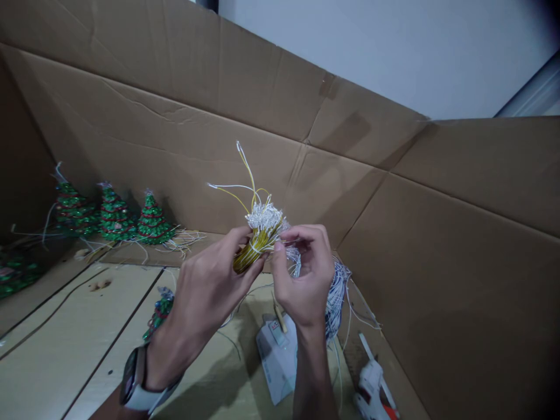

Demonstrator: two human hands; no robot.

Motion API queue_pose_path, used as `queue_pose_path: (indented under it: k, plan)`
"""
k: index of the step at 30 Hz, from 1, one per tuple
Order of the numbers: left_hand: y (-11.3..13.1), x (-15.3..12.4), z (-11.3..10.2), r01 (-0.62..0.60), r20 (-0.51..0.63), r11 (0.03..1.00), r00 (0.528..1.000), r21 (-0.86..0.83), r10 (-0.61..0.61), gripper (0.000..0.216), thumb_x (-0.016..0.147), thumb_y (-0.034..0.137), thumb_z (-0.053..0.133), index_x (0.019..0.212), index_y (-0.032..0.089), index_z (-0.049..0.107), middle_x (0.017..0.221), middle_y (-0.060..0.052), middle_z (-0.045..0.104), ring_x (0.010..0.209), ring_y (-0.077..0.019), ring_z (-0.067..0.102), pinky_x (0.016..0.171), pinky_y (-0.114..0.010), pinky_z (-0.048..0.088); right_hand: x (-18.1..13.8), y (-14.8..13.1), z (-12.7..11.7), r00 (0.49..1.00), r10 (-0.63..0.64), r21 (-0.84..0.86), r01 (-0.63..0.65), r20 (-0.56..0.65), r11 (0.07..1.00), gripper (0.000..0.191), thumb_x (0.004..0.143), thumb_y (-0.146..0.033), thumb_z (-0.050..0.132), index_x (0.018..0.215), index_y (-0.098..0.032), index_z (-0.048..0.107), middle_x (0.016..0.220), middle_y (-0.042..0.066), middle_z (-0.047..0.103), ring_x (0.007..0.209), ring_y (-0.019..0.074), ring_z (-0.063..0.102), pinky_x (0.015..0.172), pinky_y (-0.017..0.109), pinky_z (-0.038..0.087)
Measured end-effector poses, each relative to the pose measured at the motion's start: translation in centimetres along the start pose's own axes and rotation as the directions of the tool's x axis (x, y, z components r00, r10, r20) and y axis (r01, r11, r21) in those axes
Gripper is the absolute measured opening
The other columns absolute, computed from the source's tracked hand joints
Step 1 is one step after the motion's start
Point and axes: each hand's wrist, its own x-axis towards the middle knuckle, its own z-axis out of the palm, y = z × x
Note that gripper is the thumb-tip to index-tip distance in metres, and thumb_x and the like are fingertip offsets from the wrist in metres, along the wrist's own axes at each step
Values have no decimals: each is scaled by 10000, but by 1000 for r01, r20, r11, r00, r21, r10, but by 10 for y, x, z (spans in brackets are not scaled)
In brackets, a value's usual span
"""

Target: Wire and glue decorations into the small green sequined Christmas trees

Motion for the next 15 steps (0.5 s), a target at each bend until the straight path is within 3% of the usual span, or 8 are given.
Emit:
queue_pose_path:
  k: [8,15]
  plan:
    - [2,-1,0,-68,-59,993,996,96,74,355,1053,356,723,1367,220,627,1079,-68,851,876,-281,840,674,-359,547,-1,0,4,998,37,-17,-38,-54,999,163,936,-213,792,974,-241,636,964,-14,623,874,163,637,786,345,544]
    - [4,0,1,-132,-96,980,984,152,147,351,1077,368,704,1379,213,616,1089,-66,849,906,-269,842,691,-357,545,-1,3,7,993,33,-43,-38,-116,998,180,941,-192,800,928,-234,626,931,-24,618,851,151,633,777,332,542]
